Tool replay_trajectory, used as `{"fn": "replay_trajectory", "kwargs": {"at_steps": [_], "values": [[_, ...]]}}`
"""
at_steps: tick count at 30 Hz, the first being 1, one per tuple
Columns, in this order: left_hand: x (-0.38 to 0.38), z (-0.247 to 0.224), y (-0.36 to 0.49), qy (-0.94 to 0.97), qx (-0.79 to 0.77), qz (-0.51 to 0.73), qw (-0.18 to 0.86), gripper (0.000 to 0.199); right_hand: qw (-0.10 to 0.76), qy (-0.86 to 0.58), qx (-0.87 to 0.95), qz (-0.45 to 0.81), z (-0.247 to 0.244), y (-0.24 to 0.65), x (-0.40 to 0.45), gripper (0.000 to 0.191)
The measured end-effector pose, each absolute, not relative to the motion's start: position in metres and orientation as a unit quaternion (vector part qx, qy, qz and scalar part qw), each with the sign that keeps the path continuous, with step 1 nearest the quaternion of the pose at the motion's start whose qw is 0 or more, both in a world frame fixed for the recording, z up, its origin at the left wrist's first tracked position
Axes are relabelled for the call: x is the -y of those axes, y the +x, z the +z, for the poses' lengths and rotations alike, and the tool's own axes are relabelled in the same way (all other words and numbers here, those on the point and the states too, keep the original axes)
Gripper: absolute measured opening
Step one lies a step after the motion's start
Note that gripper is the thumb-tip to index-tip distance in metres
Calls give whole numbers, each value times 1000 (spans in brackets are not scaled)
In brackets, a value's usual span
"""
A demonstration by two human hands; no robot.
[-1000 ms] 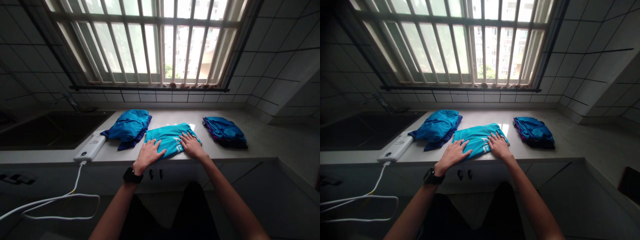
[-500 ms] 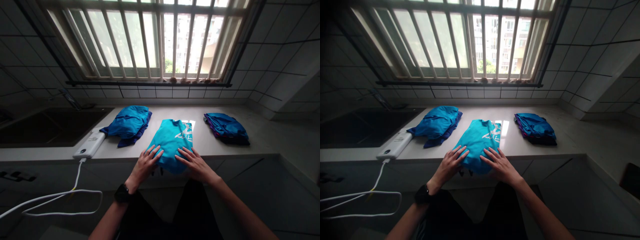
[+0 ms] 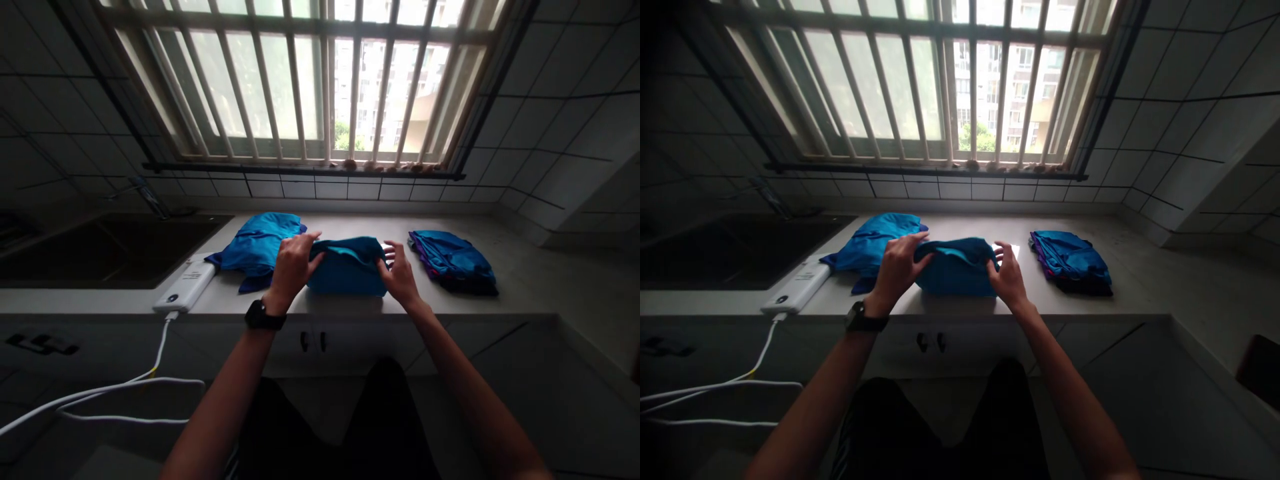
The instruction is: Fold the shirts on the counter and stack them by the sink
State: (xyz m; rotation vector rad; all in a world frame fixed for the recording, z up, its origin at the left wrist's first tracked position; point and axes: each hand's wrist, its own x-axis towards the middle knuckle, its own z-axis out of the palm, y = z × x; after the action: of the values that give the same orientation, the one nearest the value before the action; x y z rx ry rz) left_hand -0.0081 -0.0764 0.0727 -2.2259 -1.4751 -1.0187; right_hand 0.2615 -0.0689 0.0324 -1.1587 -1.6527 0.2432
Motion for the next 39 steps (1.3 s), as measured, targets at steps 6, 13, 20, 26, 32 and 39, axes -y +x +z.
{"fn": "replay_trajectory", "kwargs": {"at_steps": [6, 13, 20, 26, 32, 39], "values": [[48, 36, 29, -803, 567, -185, 20, 47, 318, -596, 732, 91, 20, 234, 64, 49], [74, 9, 16, -788, 605, -115, -21, 70, 203, -687, 695, 69, -6, 236, 84, 72], [144, -10, -9, -832, 538, -124, 52, 77, 436, -505, 702, 247, 2, 238, 67, 51], [149, 18, -49, -772, 529, -314, 162, 62, 558, -333, 683, 333, 85, 185, 38, 45], [104, 116, -104, -650, 602, -372, 278, 61, 582, -281, 735, 203, 185, 93, -28, 49], [47, 91, -117, -638, 754, -133, 81, 59, 263, -442, 846, 141, 129, 17, -24, 50]]}}
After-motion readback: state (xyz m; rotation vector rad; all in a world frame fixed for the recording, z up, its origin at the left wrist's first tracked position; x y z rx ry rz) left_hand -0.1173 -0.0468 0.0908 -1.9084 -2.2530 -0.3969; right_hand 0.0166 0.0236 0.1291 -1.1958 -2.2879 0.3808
